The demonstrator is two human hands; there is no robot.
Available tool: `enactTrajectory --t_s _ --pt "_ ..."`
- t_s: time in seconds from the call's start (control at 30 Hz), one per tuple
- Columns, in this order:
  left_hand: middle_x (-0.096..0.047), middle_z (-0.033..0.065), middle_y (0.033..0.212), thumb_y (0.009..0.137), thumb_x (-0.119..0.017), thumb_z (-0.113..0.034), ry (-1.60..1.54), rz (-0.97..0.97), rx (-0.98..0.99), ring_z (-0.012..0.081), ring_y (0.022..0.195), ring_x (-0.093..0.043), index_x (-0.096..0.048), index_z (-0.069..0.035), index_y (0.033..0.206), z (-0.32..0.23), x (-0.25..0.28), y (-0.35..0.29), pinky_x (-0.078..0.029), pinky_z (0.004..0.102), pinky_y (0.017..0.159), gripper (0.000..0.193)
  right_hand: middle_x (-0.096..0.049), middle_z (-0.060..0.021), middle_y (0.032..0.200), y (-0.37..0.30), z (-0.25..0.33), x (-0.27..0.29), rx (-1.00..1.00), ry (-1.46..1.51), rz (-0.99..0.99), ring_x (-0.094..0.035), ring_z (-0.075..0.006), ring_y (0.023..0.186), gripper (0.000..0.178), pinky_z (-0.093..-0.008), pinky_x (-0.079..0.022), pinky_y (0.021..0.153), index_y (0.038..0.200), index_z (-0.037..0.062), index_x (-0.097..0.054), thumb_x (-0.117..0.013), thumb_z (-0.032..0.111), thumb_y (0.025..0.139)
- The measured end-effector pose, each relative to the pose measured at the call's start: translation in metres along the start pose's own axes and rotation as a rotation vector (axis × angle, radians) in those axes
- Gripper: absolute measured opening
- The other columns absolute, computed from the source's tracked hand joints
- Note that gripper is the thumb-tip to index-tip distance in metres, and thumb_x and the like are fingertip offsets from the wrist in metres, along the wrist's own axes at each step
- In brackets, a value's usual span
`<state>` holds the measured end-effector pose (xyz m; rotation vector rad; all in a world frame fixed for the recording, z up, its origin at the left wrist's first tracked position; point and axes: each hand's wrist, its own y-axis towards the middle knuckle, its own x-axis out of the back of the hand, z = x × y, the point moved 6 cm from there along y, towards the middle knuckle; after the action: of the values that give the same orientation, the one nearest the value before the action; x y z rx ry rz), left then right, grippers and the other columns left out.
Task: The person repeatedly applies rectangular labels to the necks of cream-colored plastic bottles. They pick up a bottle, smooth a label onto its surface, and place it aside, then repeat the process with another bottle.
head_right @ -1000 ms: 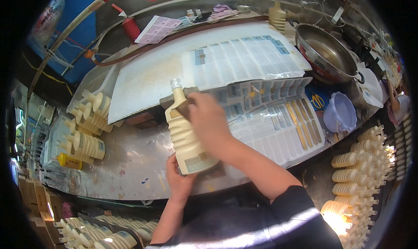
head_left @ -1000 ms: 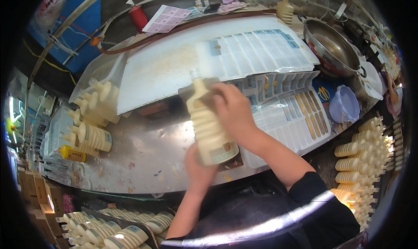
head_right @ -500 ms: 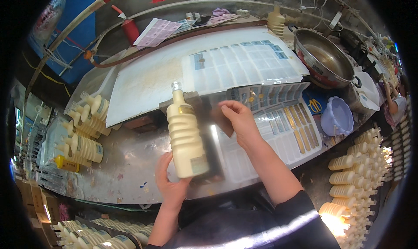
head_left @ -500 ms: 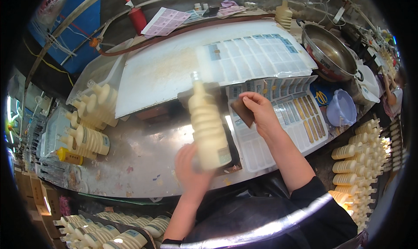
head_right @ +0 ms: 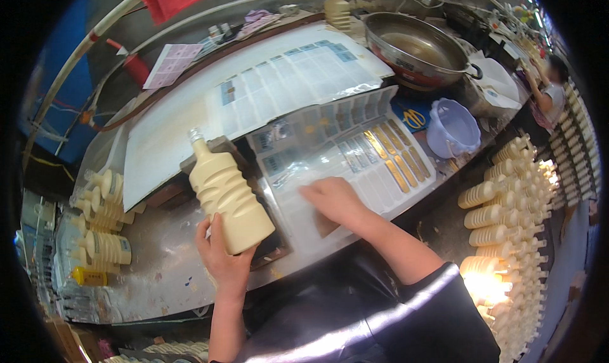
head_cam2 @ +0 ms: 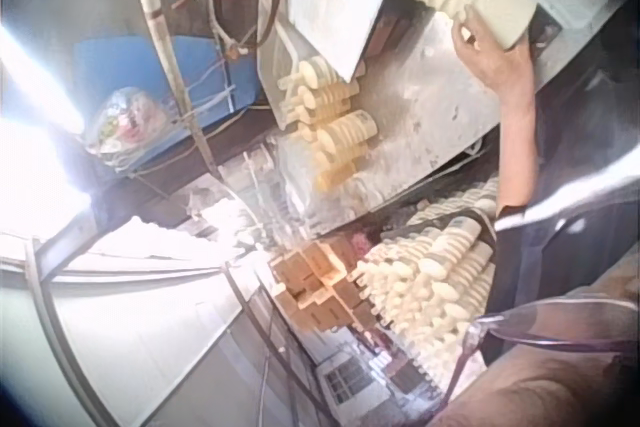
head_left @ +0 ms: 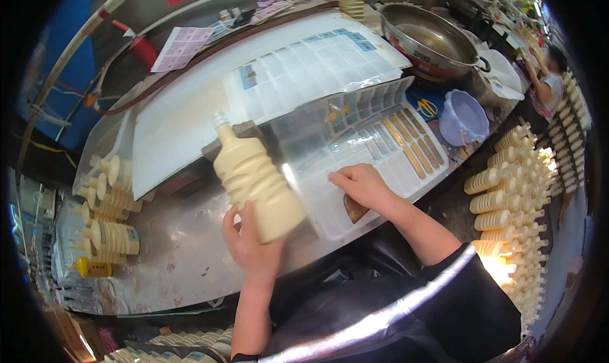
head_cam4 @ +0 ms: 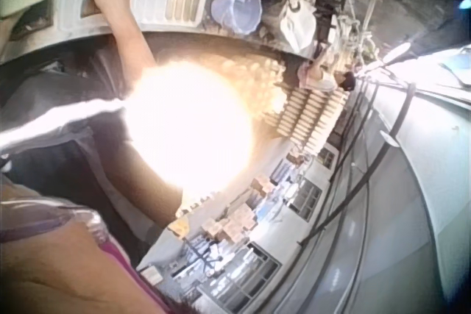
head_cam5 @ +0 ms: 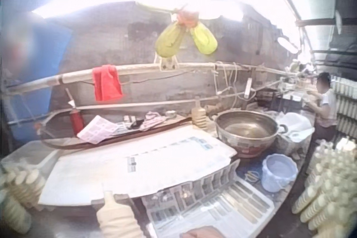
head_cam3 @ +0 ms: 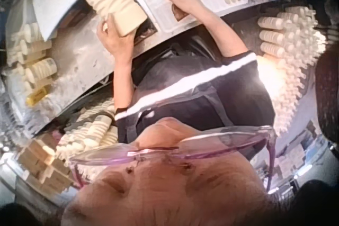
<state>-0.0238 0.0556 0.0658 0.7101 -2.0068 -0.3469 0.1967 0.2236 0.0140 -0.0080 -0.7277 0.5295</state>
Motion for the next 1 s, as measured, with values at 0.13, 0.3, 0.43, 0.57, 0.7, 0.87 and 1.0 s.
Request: enactTrajectory --t_s 0.13,0.3,0.43,0.57,0.7,0.87,1.0 --pt "-0.047 0.0208 0.140 0.065 -0.095 -0.017 -0.006 0.018 0.017 0.0382 0.121 -0.054 -0.058 -0.003 0.140 -0.001 -0.005 -0.007 -0.050 0.0444 0.099 0.085 -0.073 -0.0169 0.092 -0.029 -0.027 0.043 0.094 -0.320 -0.381 -0.070 -0.0389 0.087 0.026 -0.0444 -0.055 0.077 0.102 0.0015 -0.077 -0.067 0.024 0.091" --pt "-0.041 0.0236 0.147 0.068 -0.091 -0.018 -0.017 0.068 0.010 0.0398 0.122 -0.052 -0.057 -0.003 0.142 0.003 -0.003 -0.007 -0.048 0.0451 0.100 0.083 -0.069 -0.0164 0.098 -0.024 -0.047 0.061 0.080 -0.482 -0.482 -0.069 -0.0392 0.085 0.024 -0.0470 -0.056 0.075 0.107 0.0046 -0.075 -0.065 0.019 0.091" --pt "-0.034 0.0258 0.152 0.072 -0.088 -0.019 -0.032 0.143 0.038 0.0417 0.128 -0.048 -0.050 -0.001 0.147 -0.006 0.000 -0.010 -0.045 0.0467 0.105 0.086 -0.069 -0.0180 0.099 -0.014 -0.066 0.065 -0.092 -0.676 -0.372 -0.070 -0.0376 0.086 0.041 -0.0462 -0.057 0.075 0.121 0.0022 -0.071 -0.074 0.011 0.081" --pt "-0.031 0.0276 0.155 0.076 -0.085 -0.019 -0.046 0.144 0.032 0.0437 0.134 -0.043 -0.047 0.000 0.149 -0.005 -0.003 -0.013 -0.043 0.0483 0.108 0.085 -0.067 -0.0213 0.101 -0.044 -0.039 0.041 -0.125 -0.796 -0.001 -0.071 -0.0378 0.086 0.078 -0.0457 -0.057 0.074 0.134 -0.0051 -0.059 -0.084 0.003 0.061" --pt "-0.031 0.0280 0.155 0.077 -0.084 -0.019 -0.080 0.139 0.043 0.0449 0.137 -0.041 -0.046 0.000 0.150 -0.003 -0.005 -0.014 -0.040 0.0504 0.110 0.084 -0.066 -0.0218 0.099 -0.075 -0.021 0.019 0.028 -0.721 0.074 -0.071 -0.0392 0.085 0.084 -0.0453 -0.058 0.073 0.134 -0.0076 -0.055 -0.085 0.002 0.056" --pt "-0.034 0.0275 0.154 0.078 -0.083 -0.020 -0.048 0.111 0.006 0.0461 0.139 -0.040 -0.049 -0.001 0.147 -0.016 0.003 -0.013 -0.036 0.0524 0.113 0.079 -0.067 -0.0221 0.102 -0.049 -0.034 0.035 0.044 -0.688 -0.127 -0.072 -0.0387 0.085 0.065 -0.0464 -0.058 0.073 0.127 -0.0011 -0.059 -0.080 0.000 0.065" --pt "-0.042 0.0255 0.148 0.079 -0.082 -0.018 -0.089 0.050 -0.088 0.0440 0.136 -0.044 -0.058 -0.003 0.138 -0.032 0.009 -0.012 -0.038 0.0516 0.111 0.065 -0.067 -0.0202 0.097 -0.030 -0.058 0.033 0.002 -0.786 -0.137 -0.071 -0.0382 0.083 0.054 -0.0466 -0.057 0.070 0.132 -0.0010 -0.058 -0.070 0.004 0.080"
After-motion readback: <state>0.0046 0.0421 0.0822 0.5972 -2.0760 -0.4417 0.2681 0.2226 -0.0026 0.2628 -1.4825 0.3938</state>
